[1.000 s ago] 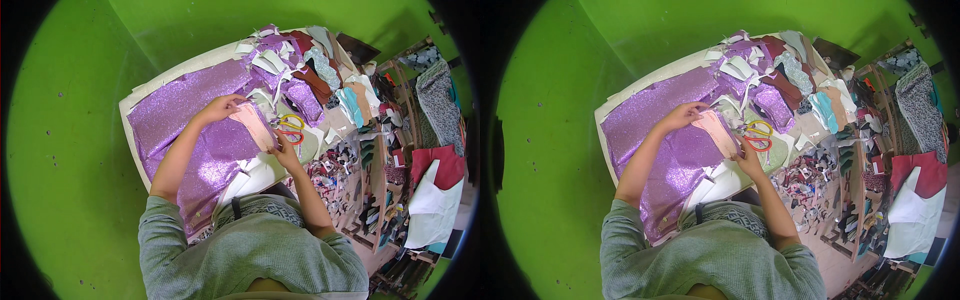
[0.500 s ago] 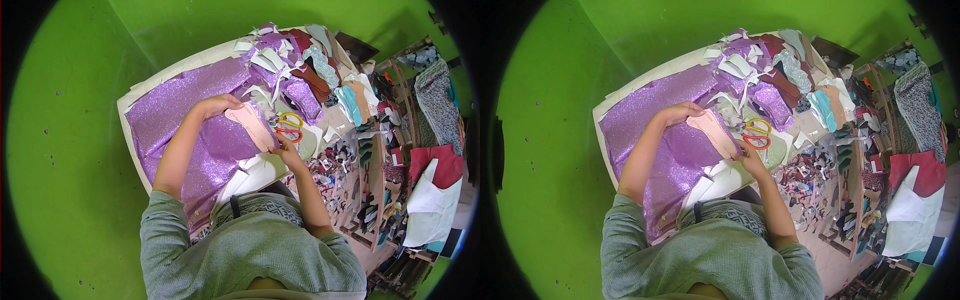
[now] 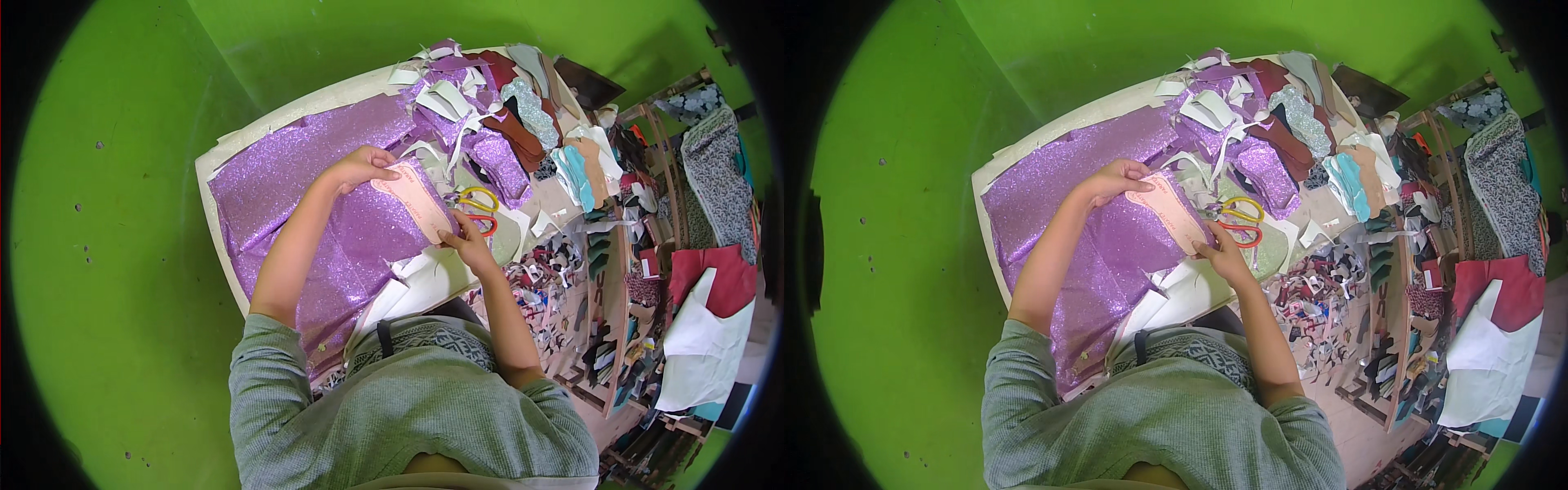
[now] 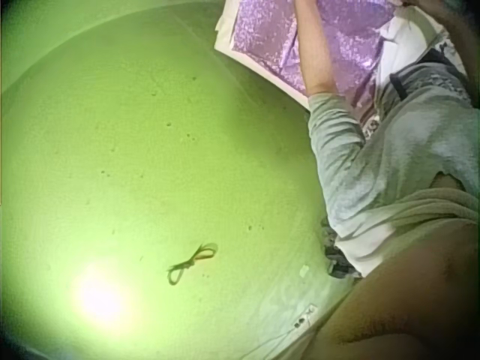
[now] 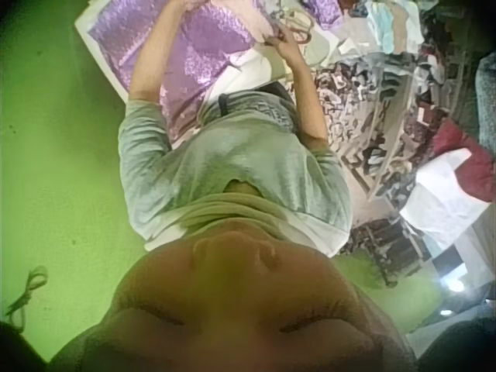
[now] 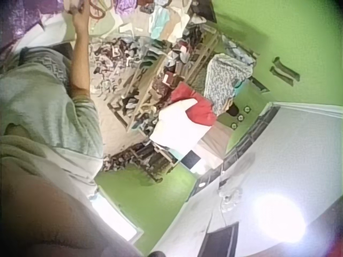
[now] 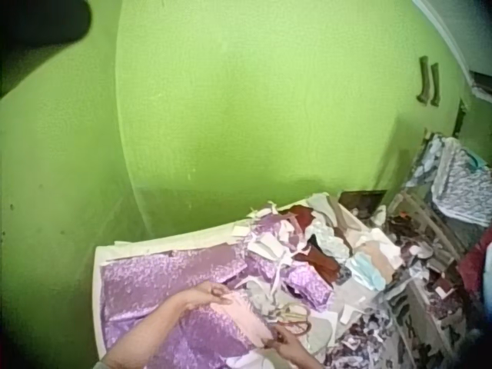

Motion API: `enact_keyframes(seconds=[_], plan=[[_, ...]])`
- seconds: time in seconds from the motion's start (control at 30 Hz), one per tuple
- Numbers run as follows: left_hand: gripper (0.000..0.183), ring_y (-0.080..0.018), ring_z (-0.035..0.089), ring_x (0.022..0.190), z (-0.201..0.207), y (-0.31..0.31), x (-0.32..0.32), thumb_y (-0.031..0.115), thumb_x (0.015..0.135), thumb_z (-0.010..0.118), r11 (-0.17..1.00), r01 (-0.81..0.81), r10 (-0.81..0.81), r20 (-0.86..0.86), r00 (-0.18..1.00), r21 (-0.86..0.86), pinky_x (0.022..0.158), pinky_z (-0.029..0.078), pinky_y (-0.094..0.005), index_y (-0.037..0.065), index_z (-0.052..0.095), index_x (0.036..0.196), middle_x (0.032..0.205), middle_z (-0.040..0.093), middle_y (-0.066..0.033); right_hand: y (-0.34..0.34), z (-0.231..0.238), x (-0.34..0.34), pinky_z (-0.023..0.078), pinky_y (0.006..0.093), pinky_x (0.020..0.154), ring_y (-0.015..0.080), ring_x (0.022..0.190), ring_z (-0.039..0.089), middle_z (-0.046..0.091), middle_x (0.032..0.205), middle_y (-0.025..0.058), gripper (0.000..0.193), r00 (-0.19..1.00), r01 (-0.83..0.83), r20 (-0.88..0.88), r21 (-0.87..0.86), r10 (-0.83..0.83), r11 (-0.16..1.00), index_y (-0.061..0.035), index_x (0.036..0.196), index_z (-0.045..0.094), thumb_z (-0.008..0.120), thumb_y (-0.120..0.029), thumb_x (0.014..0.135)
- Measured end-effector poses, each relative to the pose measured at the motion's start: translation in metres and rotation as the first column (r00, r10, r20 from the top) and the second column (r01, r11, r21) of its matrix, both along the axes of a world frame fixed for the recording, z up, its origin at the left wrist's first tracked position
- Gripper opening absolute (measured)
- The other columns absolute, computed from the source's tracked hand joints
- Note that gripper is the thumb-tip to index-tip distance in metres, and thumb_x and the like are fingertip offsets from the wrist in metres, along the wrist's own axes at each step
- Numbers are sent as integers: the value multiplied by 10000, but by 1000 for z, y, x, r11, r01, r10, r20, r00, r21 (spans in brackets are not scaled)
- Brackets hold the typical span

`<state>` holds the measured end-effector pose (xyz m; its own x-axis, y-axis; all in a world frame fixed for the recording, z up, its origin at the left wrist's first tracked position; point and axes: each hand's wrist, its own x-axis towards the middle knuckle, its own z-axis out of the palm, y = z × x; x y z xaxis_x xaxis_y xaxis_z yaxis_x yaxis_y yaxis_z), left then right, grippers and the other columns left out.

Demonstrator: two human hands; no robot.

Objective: Cutting out pattern pieces from fabric for shoe manufacturing using scissors.

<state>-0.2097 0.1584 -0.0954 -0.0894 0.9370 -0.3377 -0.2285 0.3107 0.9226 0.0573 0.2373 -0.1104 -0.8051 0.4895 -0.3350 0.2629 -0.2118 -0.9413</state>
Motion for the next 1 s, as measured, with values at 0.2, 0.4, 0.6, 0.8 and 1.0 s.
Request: enact_keyframes(seconds=[0.2,0.4,0.6,0.8,1.0], plan=[[280,-104,591,740,7,-6,4,21,690,702,998,-46,52,-205,977,37,664,463,-221,-22,606,949,837,639,-68,-1,4,1,522,261,699,171,835,592,534,1049,102,368,1000,-9,-1,1,9,1000,11,1174,436,537,26,820],[310,-84,537,673,13,-9,1,29,665,722,997,9,23,-400,916,77,610,429,-221,-5,615,954,771,614,-22,-2,-2,2,529,260,688,167,829,591,522,1073,96,401,1000,18,-8,-13,-18,1000,11,1198,424,538,40,815],[535,-92,484,662,19,-16,-4,11,599,740,968,206,-96,-547,831,143,610,418,-248,84,578,1104,770,587,0,-6,-1,4,533,260,704,166,839,590,519,1069,91,388,1000,26,0,-19,-26,999,18,1195,423,521,52,822],[684,-94,452,650,29,-21,-6,-29,584,727,968,249,-194,-509,839,41,606,400,-258,147,524,1213,752,572,0,-2,-4,6,530,254,732,169,863,590,513,1060,101,376,999,-27,-27,-41,26,999,25,1194,415,500,58,830],[792,-82,445,615,28,-22,-15,-48,546,731,929,368,-300,-491,818,46,582,395,-259,172,475,1262,721,575,-2,-3,-5,5,519,250,734,166,863,586,514,1062,103,390,997,-48,-65,-37,46,998,18,1211,399,495,55,836]])
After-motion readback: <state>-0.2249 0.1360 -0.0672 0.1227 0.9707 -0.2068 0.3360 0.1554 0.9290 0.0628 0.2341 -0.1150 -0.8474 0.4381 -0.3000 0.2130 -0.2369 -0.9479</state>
